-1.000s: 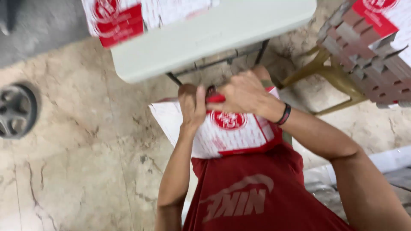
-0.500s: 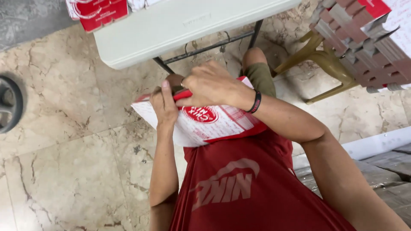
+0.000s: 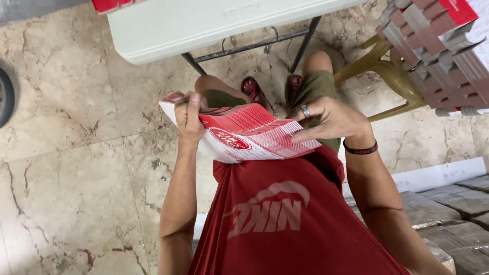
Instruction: Folding flat cardboard templates into 3D food packaging boxes and stacking them.
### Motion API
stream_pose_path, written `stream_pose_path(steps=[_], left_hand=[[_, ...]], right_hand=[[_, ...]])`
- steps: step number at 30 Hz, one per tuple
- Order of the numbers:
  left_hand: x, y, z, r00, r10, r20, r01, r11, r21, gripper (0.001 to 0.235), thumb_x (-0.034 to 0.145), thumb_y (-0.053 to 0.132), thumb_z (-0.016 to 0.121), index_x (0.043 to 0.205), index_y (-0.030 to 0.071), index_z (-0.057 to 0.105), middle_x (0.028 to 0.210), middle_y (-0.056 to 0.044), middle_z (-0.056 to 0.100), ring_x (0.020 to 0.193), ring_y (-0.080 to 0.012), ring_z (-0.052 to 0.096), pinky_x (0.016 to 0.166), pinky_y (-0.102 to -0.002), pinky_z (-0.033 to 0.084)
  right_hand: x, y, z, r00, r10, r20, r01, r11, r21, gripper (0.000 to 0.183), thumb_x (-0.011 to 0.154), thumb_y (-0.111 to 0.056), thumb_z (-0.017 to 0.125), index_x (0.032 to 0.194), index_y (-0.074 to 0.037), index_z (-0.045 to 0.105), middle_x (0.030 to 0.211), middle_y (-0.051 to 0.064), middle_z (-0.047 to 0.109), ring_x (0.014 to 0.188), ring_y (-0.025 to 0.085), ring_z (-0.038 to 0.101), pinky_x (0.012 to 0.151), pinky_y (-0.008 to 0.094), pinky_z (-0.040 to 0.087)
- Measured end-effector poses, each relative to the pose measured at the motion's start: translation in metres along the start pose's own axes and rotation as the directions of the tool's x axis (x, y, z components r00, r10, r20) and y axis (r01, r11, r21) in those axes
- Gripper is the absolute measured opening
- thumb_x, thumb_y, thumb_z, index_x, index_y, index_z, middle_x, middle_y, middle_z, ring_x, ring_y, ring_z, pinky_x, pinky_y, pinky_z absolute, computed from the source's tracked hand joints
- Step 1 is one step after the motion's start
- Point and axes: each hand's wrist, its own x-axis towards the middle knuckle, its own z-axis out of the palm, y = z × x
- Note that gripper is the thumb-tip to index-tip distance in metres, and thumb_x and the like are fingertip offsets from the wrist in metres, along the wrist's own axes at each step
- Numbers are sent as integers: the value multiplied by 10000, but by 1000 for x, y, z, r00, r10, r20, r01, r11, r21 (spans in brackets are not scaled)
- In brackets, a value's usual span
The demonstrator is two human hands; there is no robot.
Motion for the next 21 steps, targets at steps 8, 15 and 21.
stream_pose_path(steps=[8, 15, 21], left_hand=[[-2, 30, -9, 989, 134, -62, -136, 990, -34, 630, 1115, 184, 365, 499, 122, 479, 433, -37, 413, 427, -214, 354, 541, -325, 363], [3, 47, -6, 984, 172, -51, -173, 985, -16, 630, 1123, 201, 355, 509, 118, 470, 432, -47, 410, 439, -220, 340, 537, -325, 348], [-2, 45, -6, 983, 171, -68, -171, 985, 6, 638, 1123, 207, 358, 500, 129, 469, 431, -39, 417, 433, -218, 339, 541, -328, 343]], right_hand=[[14, 3, 9, 988, -117, 103, 89, 966, 242, 129, 866, -100, 806, 925, 15, 796, 652, 72, 636, 543, 114, 521, 466, 282, 459], [7, 28, 12, 983, -156, 94, 124, 951, 283, 132, 900, -115, 782, 876, 14, 777, 622, 51, 585, 511, 95, 455, 438, 264, 383], [-3, 32, 17, 992, -122, -8, 118, 937, 330, 160, 885, -58, 770, 985, 67, 767, 626, 84, 652, 497, 104, 501, 451, 264, 404]])
